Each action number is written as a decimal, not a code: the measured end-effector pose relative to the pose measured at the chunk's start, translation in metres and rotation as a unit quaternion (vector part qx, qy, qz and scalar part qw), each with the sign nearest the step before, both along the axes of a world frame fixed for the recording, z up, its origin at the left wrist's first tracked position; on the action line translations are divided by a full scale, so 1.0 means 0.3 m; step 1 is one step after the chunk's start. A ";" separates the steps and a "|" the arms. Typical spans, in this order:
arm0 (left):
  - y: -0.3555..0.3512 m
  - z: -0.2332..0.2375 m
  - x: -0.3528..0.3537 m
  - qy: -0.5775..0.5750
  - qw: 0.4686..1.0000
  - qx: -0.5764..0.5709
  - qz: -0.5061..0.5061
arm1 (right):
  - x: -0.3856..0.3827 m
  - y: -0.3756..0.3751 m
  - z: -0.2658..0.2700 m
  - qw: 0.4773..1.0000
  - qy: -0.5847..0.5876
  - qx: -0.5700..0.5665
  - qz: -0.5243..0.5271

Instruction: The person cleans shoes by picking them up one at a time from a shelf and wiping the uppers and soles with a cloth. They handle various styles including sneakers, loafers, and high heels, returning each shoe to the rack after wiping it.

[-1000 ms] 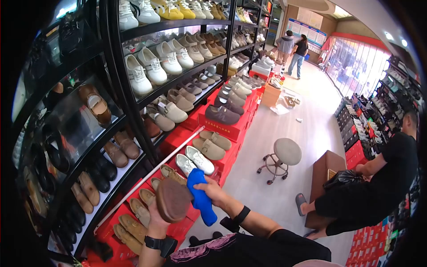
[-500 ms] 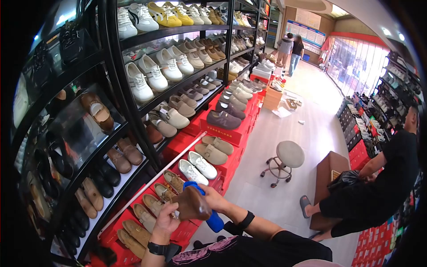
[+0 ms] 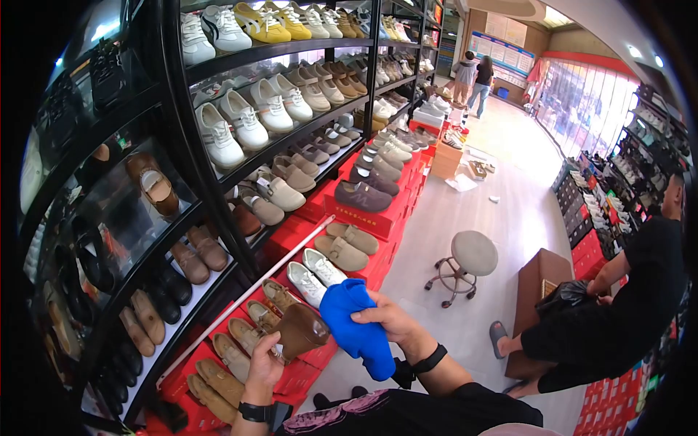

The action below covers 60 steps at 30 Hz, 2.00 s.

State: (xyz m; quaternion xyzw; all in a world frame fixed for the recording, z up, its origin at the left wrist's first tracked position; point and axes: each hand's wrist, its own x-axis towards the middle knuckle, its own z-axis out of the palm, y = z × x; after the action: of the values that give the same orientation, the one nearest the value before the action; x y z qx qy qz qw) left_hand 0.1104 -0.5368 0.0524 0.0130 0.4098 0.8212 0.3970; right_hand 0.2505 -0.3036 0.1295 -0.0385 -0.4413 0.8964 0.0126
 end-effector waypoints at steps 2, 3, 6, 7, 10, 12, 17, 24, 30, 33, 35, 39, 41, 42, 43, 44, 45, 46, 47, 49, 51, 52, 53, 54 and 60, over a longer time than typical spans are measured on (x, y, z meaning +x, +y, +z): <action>0.016 -0.005 0.005 -0.020 1.000 0.004 0.011 | 0.019 0.026 -0.003 0.999 0.015 -0.032 0.011; 0.028 -0.014 0.008 -0.019 1.000 0.004 0.014 | 0.027 0.037 -0.012 0.996 0.036 -0.074 0.018; 0.068 -0.028 0.022 -0.062 0.996 0.054 0.029 | 0.036 0.072 -0.082 0.990 0.045 -0.129 0.017; 0.077 -0.017 0.031 -0.073 0.994 0.075 0.039 | 0.031 0.074 -0.109 0.989 0.030 -0.142 0.008; 0.084 0.008 0.024 -0.163 0.974 0.157 0.025 | -0.013 0.062 -0.160 0.991 -0.033 -0.129 0.036; 0.087 0.087 0.026 -0.175 0.955 0.237 0.012 | -0.056 0.019 -0.202 0.988 -0.076 -0.112 0.080; 0.070 0.219 -0.018 -0.109 0.925 0.335 0.142 | -0.174 -0.116 -0.226 0.984 -0.080 -0.128 0.095; -0.073 0.375 -0.181 -0.119 0.892 0.366 0.236 | -0.414 -0.322 -0.099 0.955 -0.120 -0.225 0.149; -0.197 0.502 -0.425 -0.061 0.854 0.429 0.287 | -0.681 -0.512 0.023 0.941 -0.097 -0.273 0.175; -0.244 0.579 -0.576 -0.036 0.839 0.437 0.323 | -0.839 -0.569 0.089 0.945 -0.061 -0.251 0.199; -0.261 0.626 -0.681 -0.023 0.835 0.426 0.346 | -0.908 -0.612 0.170 0.943 -0.034 -0.248 0.218; -0.285 0.700 -0.852 -0.039 0.823 0.398 0.403 | -1.070 -0.663 0.236 0.940 0.005 -0.242 0.239; -0.297 0.710 -0.927 -0.041 0.822 0.387 0.416 | -1.148 -0.683 0.242 0.940 0.011 -0.242 0.240; -0.298 0.706 -0.962 -0.028 0.818 0.386 0.426 | -1.174 -0.697 0.250 0.947 0.004 -0.240 0.215; -0.298 0.703 -0.998 -0.015 0.814 0.385 0.435 | -1.195 -0.708 0.257 0.953 -0.004 -0.238 0.188; -0.298 0.702 -1.034 -0.031 0.811 0.385 0.439 | -1.208 -0.717 0.259 0.954 -0.008 -0.242 0.175; -0.295 0.697 -1.063 -0.033 0.813 0.386 0.435 | -1.219 -0.721 0.258 0.955 -0.006 -0.242 0.170; -0.289 0.691 -1.090 -0.042 0.811 0.379 0.443 | -1.231 -0.722 0.253 0.957 -0.010 -0.236 0.167; -0.284 0.684 -1.114 -0.051 0.809 0.373 0.451 | -1.242 -0.721 0.249 0.959 -0.013 -0.229 0.164; -0.258 0.694 -1.129 -0.051 0.809 0.364 0.458 | -1.259 -0.706 0.244 0.960 -0.004 -0.227 0.162; -0.234 0.701 -1.145 -0.099 0.809 0.330 0.477 | -1.273 -0.683 0.227 0.960 0.001 -0.225 0.164; -0.222 0.697 -1.146 -0.072 0.814 0.327 0.474 | -1.287 -0.672 0.226 0.959 -0.003 -0.229 0.168; -0.208 0.697 -1.148 -0.069 0.813 0.327 0.476 | -1.298 -0.660 0.226 0.957 -0.007 -0.235 0.172; -0.195 0.694 -1.148 -0.044 0.811 0.333 0.480 | -1.299 -0.652 0.226 0.956 -0.005 -0.237 0.175; -0.157 0.671 -1.139 -0.022 0.803 0.329 0.496 | -1.308 -0.622 0.163 0.951 0.004 -0.234 0.202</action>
State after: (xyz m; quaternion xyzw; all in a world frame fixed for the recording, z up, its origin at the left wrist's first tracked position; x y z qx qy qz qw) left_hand -0.2314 -0.5841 0.2536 -0.0804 0.0571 0.9916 -0.0839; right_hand -0.1418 -0.4901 0.1784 0.0531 -0.2175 0.9584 -0.1769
